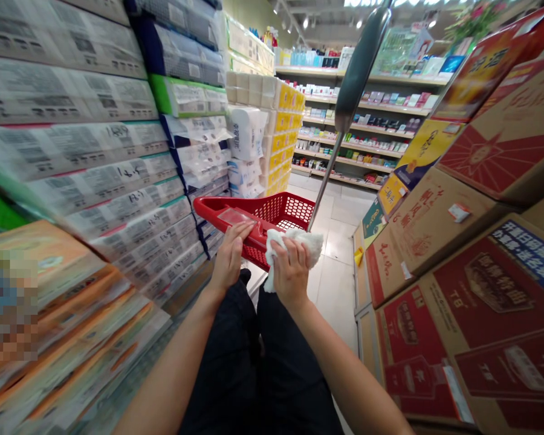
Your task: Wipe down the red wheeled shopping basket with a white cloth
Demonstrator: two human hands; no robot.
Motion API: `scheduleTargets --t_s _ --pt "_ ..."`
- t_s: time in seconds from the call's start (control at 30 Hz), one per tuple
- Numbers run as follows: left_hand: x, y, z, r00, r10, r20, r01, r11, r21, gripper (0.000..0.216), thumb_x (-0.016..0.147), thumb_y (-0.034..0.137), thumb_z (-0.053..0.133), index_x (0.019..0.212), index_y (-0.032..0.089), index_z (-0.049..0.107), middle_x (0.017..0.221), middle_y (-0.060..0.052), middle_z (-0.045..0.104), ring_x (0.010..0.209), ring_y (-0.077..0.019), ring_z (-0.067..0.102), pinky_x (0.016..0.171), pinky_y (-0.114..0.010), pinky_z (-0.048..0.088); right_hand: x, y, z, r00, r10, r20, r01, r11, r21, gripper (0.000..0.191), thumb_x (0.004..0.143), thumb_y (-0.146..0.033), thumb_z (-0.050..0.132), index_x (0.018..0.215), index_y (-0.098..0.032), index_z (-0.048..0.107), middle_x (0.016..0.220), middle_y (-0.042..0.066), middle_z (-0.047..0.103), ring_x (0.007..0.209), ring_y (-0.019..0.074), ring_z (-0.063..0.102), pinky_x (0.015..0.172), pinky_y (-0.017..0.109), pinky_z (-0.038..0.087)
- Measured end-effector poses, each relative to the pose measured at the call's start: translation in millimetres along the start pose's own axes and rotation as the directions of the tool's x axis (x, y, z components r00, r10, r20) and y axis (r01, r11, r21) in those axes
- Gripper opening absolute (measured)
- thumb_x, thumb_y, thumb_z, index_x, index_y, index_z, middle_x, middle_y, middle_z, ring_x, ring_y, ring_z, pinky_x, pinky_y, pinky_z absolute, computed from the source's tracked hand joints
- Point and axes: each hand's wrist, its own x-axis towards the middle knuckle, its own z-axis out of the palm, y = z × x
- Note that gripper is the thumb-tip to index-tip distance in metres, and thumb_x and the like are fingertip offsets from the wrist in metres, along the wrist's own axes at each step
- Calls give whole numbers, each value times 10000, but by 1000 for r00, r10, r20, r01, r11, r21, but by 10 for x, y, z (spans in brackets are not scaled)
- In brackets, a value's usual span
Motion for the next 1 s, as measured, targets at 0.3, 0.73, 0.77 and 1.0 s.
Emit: scheduleTargets --t_s 0.3,0.73,0.77,1.0 --pt "23 -59 -9 998 62 30 -62 998 14 468 1041 328 226 1355 216 554 1405 -72 560 1340 -204 459 1167 -477 317 352 -294 83 969 -16 246 71 974 -215 394 976 -188 435 1360 -147 518 1329 193 563 1126 290 528 941 462 445" --pt "14 -35 32 999 41 -1 -41 999 1 460 1042 311 234 1346 213 565 1393 -70 569 1336 -210 459 1180 -490 279 61 1020 -59 989 -143 -28 136 841 524 354 981 -309 385 1264 -243 587 1309 101 562 1241 273 534 1053 512 439" --pt "13 -37 32 999 45 -1 -45 999 2 461 1042 311 233 1346 212 564 1393 -70 569 1335 -209 460 1176 -487 287 66 1003 -42 993 -117 -25 112 833 542 352 980 -325 383 1249 -242 594 1306 96 568 1243 275 534 1064 514 430" --pt "-2 -50 10 999 48 0 -48 999 16 465 1044 303 222 1357 206 553 1399 -78 561 1335 -206 457 1169 -480 301 -31 459 -74 992 39 -116 5 935 354 294 986 -250 400 1189 -228 611 1253 86 584 1226 243 513 1059 464 421"
